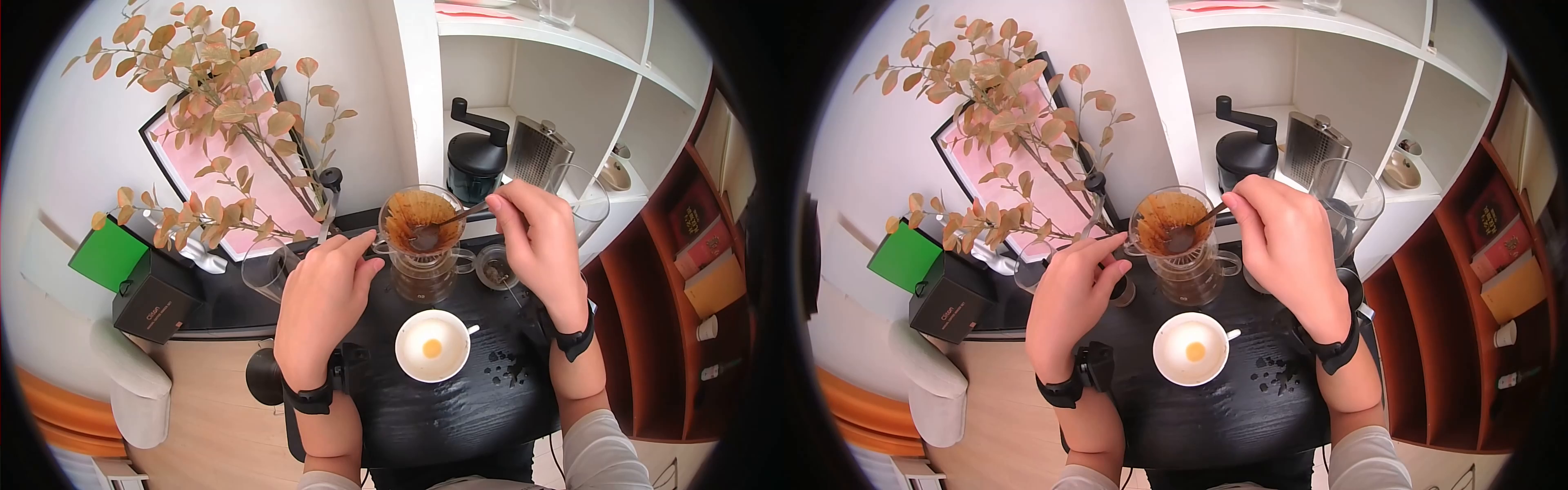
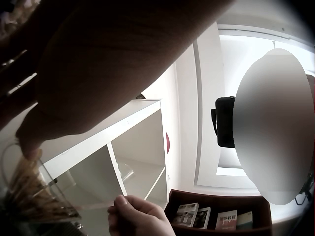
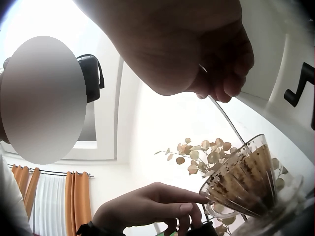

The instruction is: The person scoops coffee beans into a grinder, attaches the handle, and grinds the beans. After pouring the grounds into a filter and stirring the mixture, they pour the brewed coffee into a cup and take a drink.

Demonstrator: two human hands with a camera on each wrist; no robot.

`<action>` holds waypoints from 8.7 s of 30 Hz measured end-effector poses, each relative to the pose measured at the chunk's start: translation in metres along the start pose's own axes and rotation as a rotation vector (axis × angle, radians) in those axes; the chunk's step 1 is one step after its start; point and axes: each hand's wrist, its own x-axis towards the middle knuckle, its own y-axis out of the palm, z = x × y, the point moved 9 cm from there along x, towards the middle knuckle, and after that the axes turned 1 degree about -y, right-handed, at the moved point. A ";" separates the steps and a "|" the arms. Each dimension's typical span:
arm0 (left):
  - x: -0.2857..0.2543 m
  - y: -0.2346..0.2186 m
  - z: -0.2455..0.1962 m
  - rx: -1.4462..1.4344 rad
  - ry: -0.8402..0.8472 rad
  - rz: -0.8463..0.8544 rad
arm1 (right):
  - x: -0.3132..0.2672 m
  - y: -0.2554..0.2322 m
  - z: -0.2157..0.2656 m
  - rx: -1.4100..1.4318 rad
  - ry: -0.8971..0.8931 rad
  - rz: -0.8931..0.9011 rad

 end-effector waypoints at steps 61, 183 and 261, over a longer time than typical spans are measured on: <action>-0.013 -0.036 0.022 -0.164 -0.068 -0.110 | 0.036 0.024 0.031 -0.065 -0.119 0.317; 0.011 0.015 0.009 -0.113 0.090 -0.092 | 0.006 -0.002 0.006 0.114 0.065 -0.002; 0.008 0.005 -0.001 -0.033 0.132 -0.146 | 0.003 -0.002 0.018 0.095 0.028 0.063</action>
